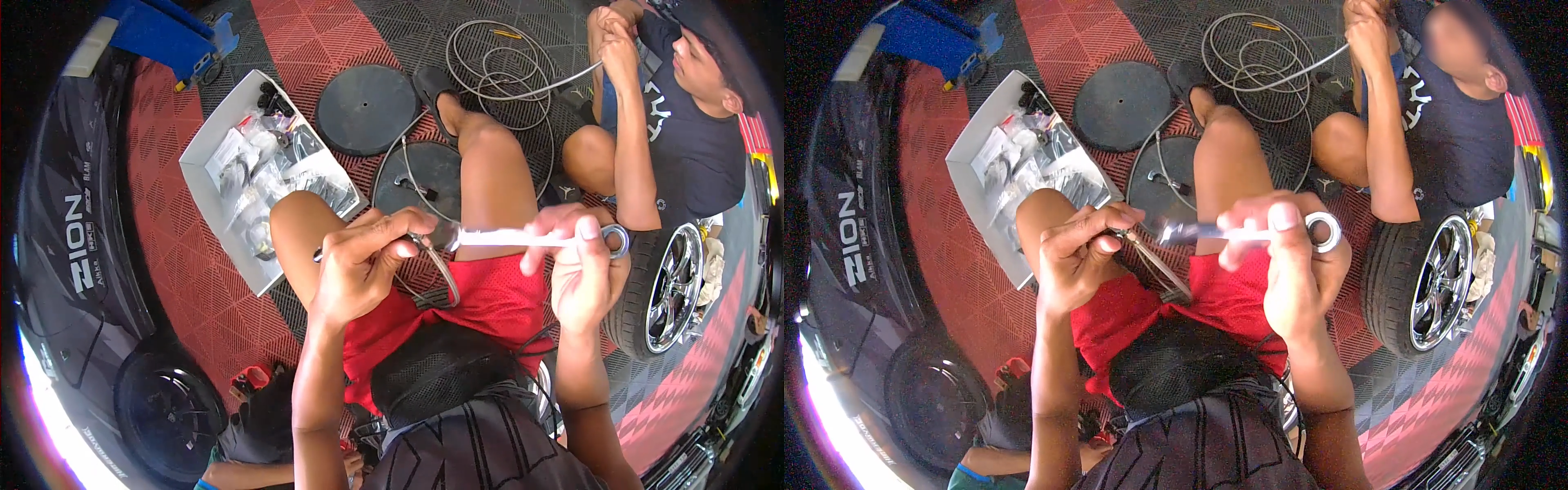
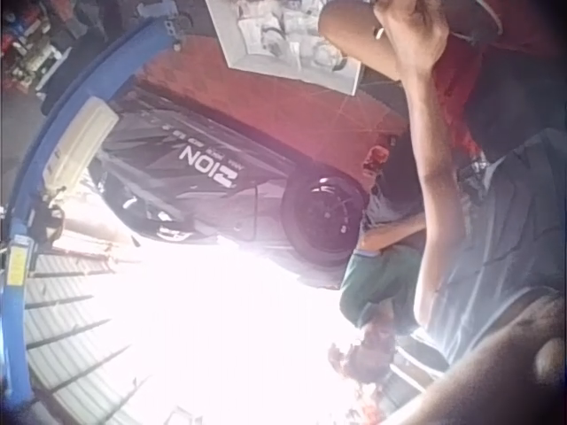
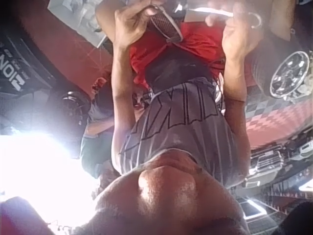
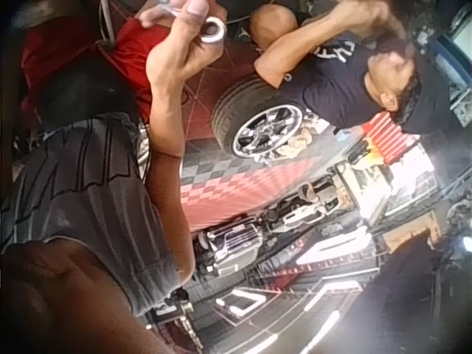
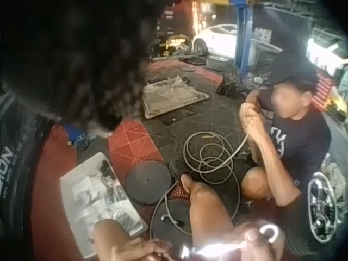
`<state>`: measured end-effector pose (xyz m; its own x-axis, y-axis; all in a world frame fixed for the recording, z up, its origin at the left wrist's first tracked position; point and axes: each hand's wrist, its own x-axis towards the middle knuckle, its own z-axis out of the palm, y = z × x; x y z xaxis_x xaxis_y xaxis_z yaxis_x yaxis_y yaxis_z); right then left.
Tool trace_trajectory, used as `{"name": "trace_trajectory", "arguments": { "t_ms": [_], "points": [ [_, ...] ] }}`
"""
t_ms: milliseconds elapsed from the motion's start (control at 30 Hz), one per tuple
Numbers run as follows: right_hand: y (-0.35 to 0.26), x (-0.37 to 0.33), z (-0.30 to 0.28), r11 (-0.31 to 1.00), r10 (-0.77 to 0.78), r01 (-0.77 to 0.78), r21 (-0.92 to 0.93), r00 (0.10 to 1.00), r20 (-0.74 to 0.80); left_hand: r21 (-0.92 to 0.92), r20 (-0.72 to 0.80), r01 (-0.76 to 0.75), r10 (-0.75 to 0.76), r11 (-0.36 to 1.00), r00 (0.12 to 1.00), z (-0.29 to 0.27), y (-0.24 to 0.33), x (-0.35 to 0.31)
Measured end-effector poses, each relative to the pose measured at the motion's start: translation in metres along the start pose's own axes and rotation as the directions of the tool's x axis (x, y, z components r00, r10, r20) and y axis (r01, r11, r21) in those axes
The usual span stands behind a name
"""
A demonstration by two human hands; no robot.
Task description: Assembling and tightening fittings onto stainless steel braided hoses using wrenches.
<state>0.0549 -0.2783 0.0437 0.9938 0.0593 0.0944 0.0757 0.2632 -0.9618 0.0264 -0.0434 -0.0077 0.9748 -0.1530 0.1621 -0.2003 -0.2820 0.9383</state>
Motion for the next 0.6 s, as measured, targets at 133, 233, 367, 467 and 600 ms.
{"name": "trace_trajectory", "arguments": {
  "t_ms": [133, 233, 367, 467, 600],
  "points": [
    [0.0, -0.011, 0.012, 0.998, -0.059, 0.059, 0.033, 0.998, 0.014, -0.006, -0.097, -0.106, 0.105, 0.994, 0.99, 0.006, -0.004, 0.001],
    [-0.004, -0.019, 0.017, 0.982, -0.168, 0.173, -0.071, 0.983, 0.072, 0.035, -0.067, -0.042, 0.045, 0.998, 0.997, 0.006, -0.001, 0.001],
    [-0.004, -0.027, 0.02, 0.925, -0.261, 0.289, -0.249, 0.955, 0.138, 0.023, -0.012, 0.004, -0.003, 1.0, 1.0, 0.001, -0.002, -0.002],
    [-0.003, -0.03, 0.024, 0.921, -0.248, 0.288, -0.263, 0.952, 0.177, -0.002, -0.077, 0.001, -0.001, 1.0, 0.997, 0.003, -0.005, -0.001],
    [-0.006, -0.034, 0.033, 0.93, -0.213, 0.258, -0.262, 0.959, 0.189, 0.027, -0.128, -0.01, 0.013, 1.0, 0.992, 0.001, 0.0, -0.002]
  ]
}}
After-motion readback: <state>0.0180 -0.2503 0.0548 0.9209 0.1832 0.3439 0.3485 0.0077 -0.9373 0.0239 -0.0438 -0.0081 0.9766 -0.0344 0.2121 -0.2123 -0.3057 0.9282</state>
